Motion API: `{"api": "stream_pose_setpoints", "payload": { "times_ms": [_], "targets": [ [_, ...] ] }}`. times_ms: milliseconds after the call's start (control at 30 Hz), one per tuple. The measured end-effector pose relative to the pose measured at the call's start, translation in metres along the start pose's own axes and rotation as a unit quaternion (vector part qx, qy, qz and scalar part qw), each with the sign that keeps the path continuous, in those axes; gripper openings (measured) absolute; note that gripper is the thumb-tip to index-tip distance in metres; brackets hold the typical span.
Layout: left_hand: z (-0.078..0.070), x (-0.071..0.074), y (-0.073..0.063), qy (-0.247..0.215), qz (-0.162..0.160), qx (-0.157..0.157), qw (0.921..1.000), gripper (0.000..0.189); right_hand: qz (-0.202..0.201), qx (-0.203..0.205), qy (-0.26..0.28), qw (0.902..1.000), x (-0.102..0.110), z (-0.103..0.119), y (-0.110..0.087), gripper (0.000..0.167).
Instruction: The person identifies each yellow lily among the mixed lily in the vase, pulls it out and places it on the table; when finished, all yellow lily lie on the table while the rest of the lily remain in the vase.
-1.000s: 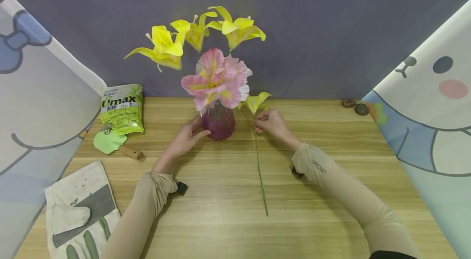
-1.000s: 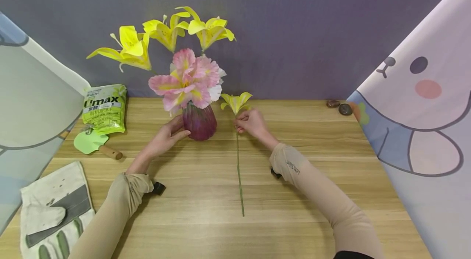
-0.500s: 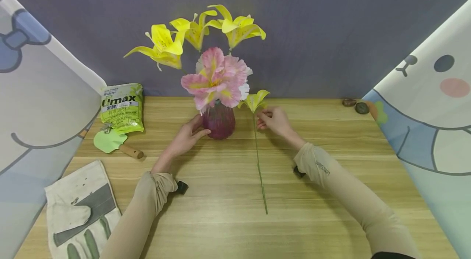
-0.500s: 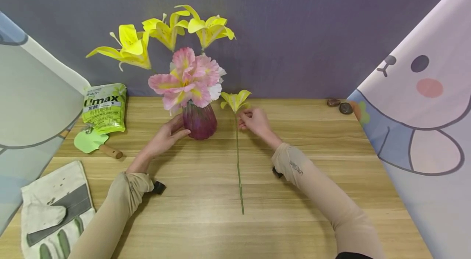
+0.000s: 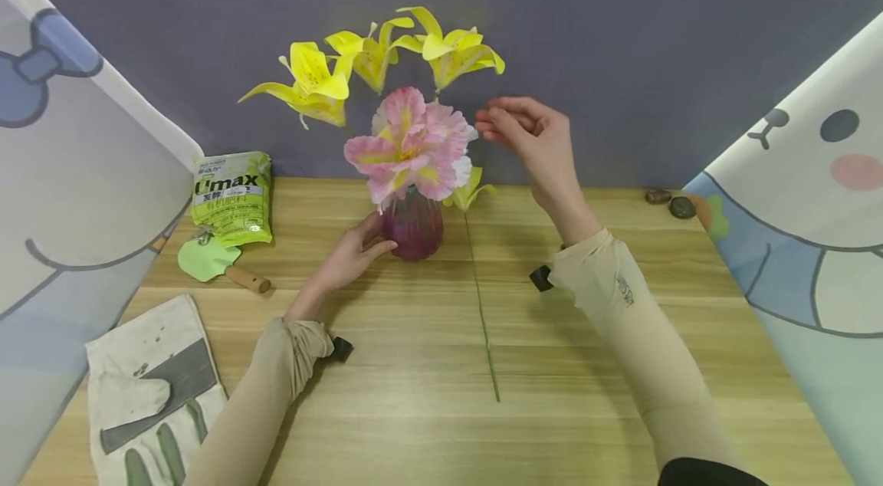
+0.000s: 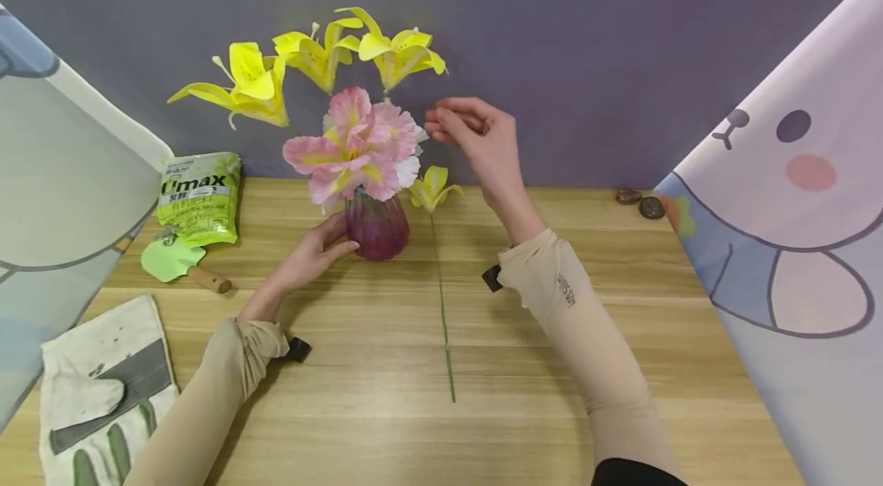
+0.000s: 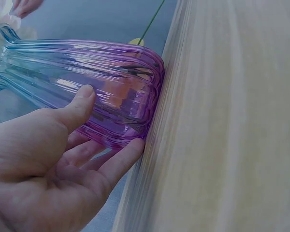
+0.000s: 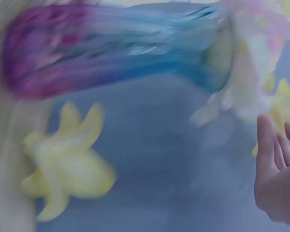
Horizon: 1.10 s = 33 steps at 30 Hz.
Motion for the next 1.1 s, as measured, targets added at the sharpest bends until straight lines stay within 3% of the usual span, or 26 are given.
{"api": "stream_pose_setpoints", "payload": {
  "times_ms": [100, 200, 333, 433, 1100],
  "targets": [
    [0.001, -0.001, -0.001, -0.006, 0.0, 0.002, 1.0, 0.065, 0.004, -0.007, -0.009, 0.9999, -0.019, 0.007, 0.012, 0.019],
    [0.002, -0.001, -0.002, -0.008, -0.001, -0.002, 1.0, 0.067, 0.006, -0.023, -0.063, 0.9978, -0.033, 0.006, 0.022, 0.026],
    [0.001, -0.002, -0.002, -0.007, -0.003, -0.007, 1.0, 0.068, 0.012, -0.034, -0.121, 0.992, -0.042, 0.001, 0.029, 0.026],
    [0.001, -0.002, -0.001, -0.007, -0.004, -0.004, 1.0, 0.071, 0.021, -0.032, -0.136, 0.99, -0.047, -0.004, 0.033, 0.023],
    [0.002, -0.001, 0.002, 0.009, -0.006, -0.013, 0.9999, 0.065, 0.009, -0.025, -0.098, 0.9948, -0.062, -0.021, 0.039, 0.023]
  ]
}}
Point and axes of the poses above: each hand's wrist, its own y-axis towards the middle knuckle, its own x-axis out of the back of the hand, z = x × y, the point moved 5 cm from there along y, towards the middle knuckle
